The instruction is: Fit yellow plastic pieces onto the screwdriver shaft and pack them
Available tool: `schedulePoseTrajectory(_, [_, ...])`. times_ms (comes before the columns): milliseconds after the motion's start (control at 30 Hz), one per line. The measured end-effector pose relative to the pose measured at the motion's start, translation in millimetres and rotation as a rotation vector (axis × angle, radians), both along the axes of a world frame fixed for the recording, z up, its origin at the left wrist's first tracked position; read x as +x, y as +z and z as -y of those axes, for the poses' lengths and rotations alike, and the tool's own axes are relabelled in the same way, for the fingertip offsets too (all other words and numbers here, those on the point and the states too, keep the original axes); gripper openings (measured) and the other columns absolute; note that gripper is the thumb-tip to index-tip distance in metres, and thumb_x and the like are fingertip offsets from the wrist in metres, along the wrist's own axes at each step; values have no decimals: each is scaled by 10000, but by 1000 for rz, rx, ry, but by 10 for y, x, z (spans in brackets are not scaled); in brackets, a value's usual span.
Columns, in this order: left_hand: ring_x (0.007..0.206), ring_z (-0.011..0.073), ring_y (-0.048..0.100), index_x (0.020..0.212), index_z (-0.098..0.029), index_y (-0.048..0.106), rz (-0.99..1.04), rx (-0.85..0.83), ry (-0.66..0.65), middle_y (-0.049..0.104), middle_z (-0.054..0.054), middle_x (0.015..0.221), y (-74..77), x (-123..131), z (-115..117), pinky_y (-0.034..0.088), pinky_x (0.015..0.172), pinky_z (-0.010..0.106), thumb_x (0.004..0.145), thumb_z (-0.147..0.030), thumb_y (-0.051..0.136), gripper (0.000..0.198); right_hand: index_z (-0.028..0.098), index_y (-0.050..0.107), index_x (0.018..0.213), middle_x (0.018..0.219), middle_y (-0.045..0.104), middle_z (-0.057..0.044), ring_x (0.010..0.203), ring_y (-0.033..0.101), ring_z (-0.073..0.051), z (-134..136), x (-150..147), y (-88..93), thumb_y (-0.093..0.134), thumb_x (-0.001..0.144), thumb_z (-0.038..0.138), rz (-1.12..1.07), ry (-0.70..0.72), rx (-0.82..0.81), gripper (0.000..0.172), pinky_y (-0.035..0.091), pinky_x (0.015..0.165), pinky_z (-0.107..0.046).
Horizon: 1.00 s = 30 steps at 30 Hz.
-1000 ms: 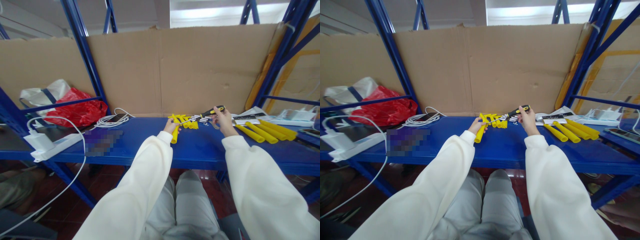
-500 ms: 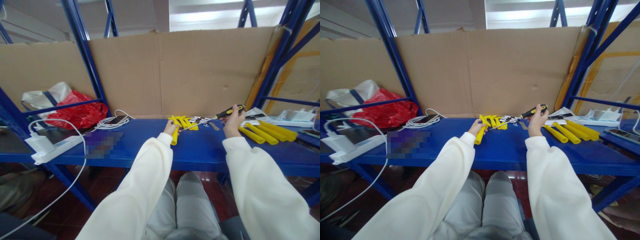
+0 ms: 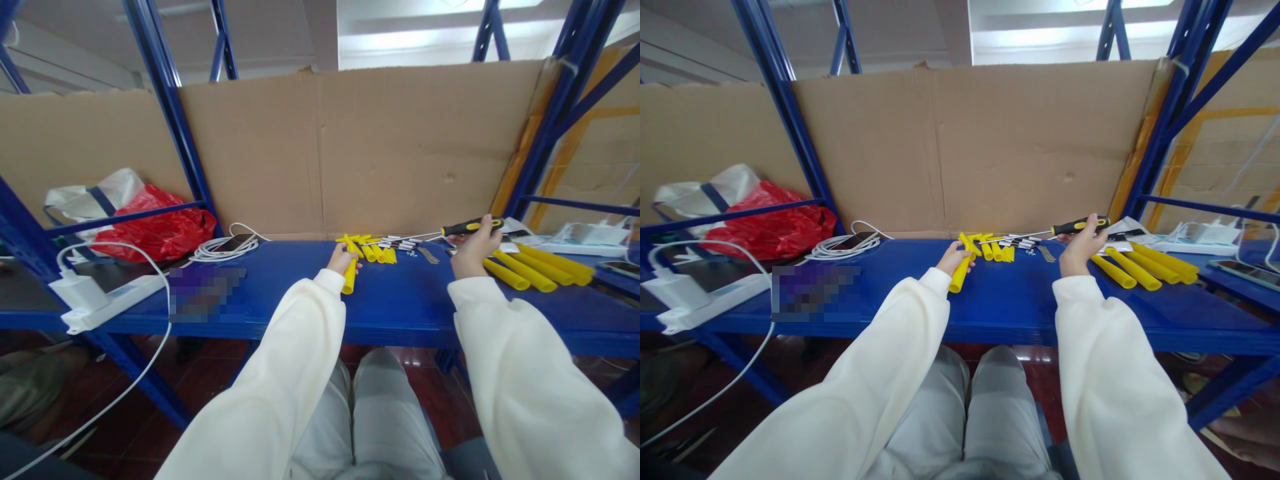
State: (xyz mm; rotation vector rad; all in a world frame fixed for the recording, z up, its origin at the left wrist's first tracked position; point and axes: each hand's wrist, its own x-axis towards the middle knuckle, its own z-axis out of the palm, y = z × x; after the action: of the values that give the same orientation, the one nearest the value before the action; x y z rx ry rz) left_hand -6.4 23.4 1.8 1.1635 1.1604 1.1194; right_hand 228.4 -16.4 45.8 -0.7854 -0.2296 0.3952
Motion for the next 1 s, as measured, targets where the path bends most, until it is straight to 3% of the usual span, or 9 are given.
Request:
schedulePoseTrajectory(467, [460,66,554,1364,-228,441,-54,37,-34,693,51,1018,15,24,48,453,439,196,905,-55,528,499,272,410,927,587,476,104,370,523,-112,-32,3,-27,458,1027,324,-36,96,-29,123,486,330,-180])
schedulePoseTrajectory(1000, [481,75,577,1376,-224,441,-22,32,-38,692,70,1068,-16,24,29,455,462,207,899,-60,547,515,267,413,948,596,459,94,419,516,-118,-2,-26,-12,447,1032,312,-21,73,-41,101,481,368,-186])
